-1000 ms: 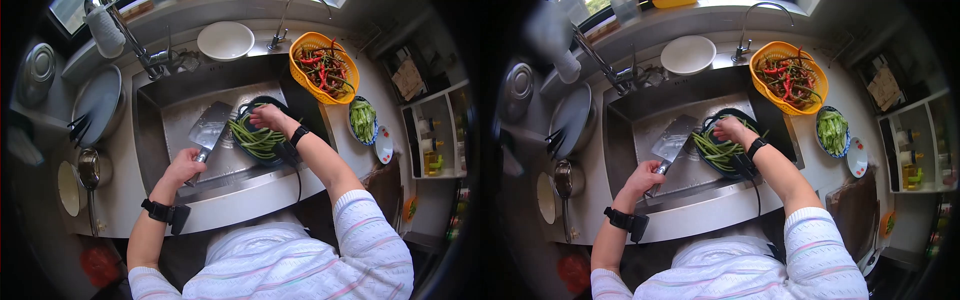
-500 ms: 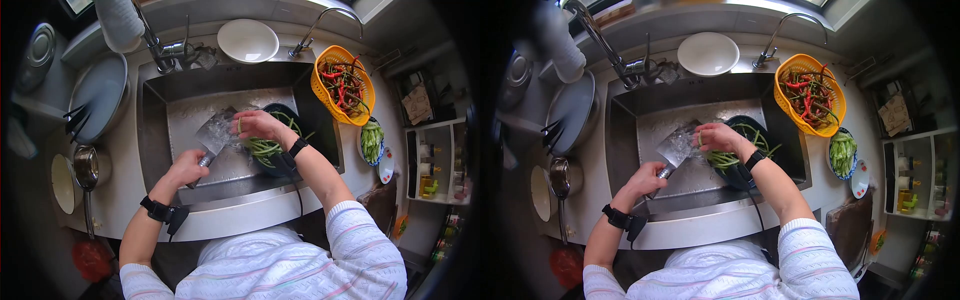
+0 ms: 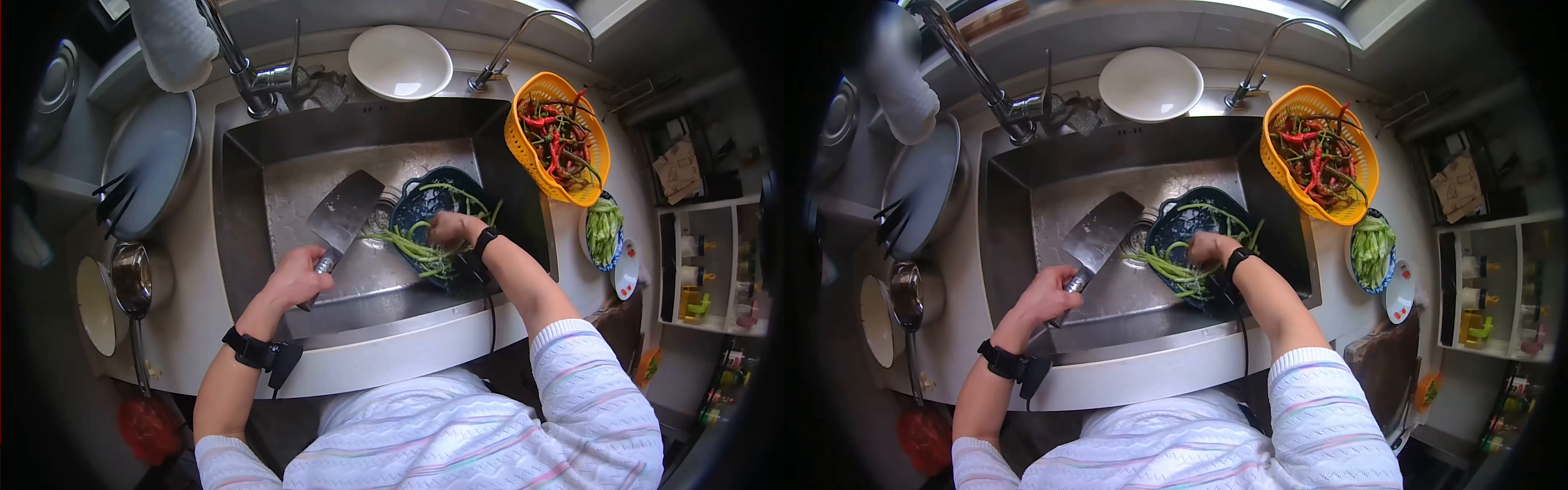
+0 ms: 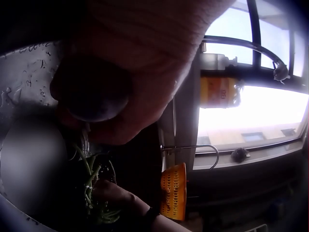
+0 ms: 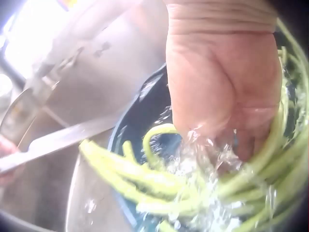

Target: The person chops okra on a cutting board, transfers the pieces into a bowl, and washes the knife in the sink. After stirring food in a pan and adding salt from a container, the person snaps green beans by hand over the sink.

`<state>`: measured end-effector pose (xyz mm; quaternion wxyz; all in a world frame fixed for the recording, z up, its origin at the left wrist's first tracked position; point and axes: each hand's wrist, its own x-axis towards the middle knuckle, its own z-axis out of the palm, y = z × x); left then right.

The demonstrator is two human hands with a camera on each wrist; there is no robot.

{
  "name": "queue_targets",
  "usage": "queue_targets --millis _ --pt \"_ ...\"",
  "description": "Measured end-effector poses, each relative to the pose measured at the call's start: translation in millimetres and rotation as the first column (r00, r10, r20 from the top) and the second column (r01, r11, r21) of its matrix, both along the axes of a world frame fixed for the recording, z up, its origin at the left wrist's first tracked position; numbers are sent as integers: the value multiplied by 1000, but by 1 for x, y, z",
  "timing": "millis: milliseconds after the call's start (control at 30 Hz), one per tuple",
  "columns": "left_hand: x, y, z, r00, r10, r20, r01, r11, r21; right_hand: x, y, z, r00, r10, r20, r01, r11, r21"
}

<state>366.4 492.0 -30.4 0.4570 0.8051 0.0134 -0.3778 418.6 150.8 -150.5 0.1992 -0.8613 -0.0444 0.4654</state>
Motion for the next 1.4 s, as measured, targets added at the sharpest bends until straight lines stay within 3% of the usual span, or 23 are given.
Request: queue_targets --millis 33,67,133,200,267,333,400,667,800,867,933,967,1000,1033,1067,1133,1167,1200,1233,1300,1333,1367,1400 --pt "1 1 -1 1000 5 2 -5 1000 -3 -1 -14 -10 942 -337 8 332 933 135" --pt "1 1 -1 1000 11 3 -11 1000 -4 4 -18 -25 798 -593 108 582 805 115" --pt "1 0 -1 998 -24 50 21 998 57 13 -3 -12 780 -605 162 601 796 78" --pt "-1 0 -2 999 -12 51 10 999 42 20 11 -5 878 -420 230 332 879 342" --pt "-1 0 -3 998 2 55 -3 1000 23 17 52 56 825 -264 500 118 945 305" --pt "1 0 -1 999 13 -48 -17 996 -82 -2 92 78 704 12 710 -287 919 269" --pt "2 -1 7 997 24 -79 -36 989 -146 -23 129 98 671 276 688 -508 848 155" --pt "-16 17 28 998 66 -21 -68 984 -167 9 135 71 512 415 752 -591 805 -41" --pt "-30 36 37 992 116 -41 -122 975 -188 36 83 43 537 487 688 -336 872 -355" --pt "-33 42 40 983 169 -68 -181 956 -233 30 59 50 448 322 834 -198 945 -259" --pt "-34 47 41 917 305 -256 -390 820 -419 19 44 62 660 -96 745 44 995 89" --pt "-35 50 37 916 310 -255 -394 818 -420 15 35 56 660 -92 746 38 995 89" --pt "-35 52 30 876 306 -372 -470 711 -522 10 24 43 832 -394 389 300 911 282" --pt "-36 52 23 831 277 -482 -544 587 -600 7 15 26 795 -603 -62 586 738 333" --pt "-36 51 19 832 274 -482 -541 589 -600 6 9 11 793 -606 -62 589 736 334" --pt "-37 49 11 700 209 -683 -712 283 -642 4 -1 -29 703 -467 537 494 863 104" --pt "-38 48 5 667 164 -726 -742 230 -630 17 -12 -77 676 -695 246 674 718 176" --pt "-39 48 1 666 164 -728 -742 242 -625 16 1 -47 590 -800 -104 775 526 351" --pt "-40 46 -2 650 113 -752 -756 202 -623 16 22 5 470 -758 -452 859 276 431" --pt "-42 39 -6 629 71 -775 -772 176 -610 18 53 52 649 -687 -327 689 348 636" --pt "-43 35 -7 629 64 -775 -771 177 -611 12 71 68 795 -588 -149 466 436 770" --pt "-44 30 -8 633 46 -773 -771 132 -623 2 91 73 865 -418 279 73 654 753" --pt "-43 25 -8 638 31 -769 -769 87 -634 -8 112 102 829 -146 539 -210 813 543"
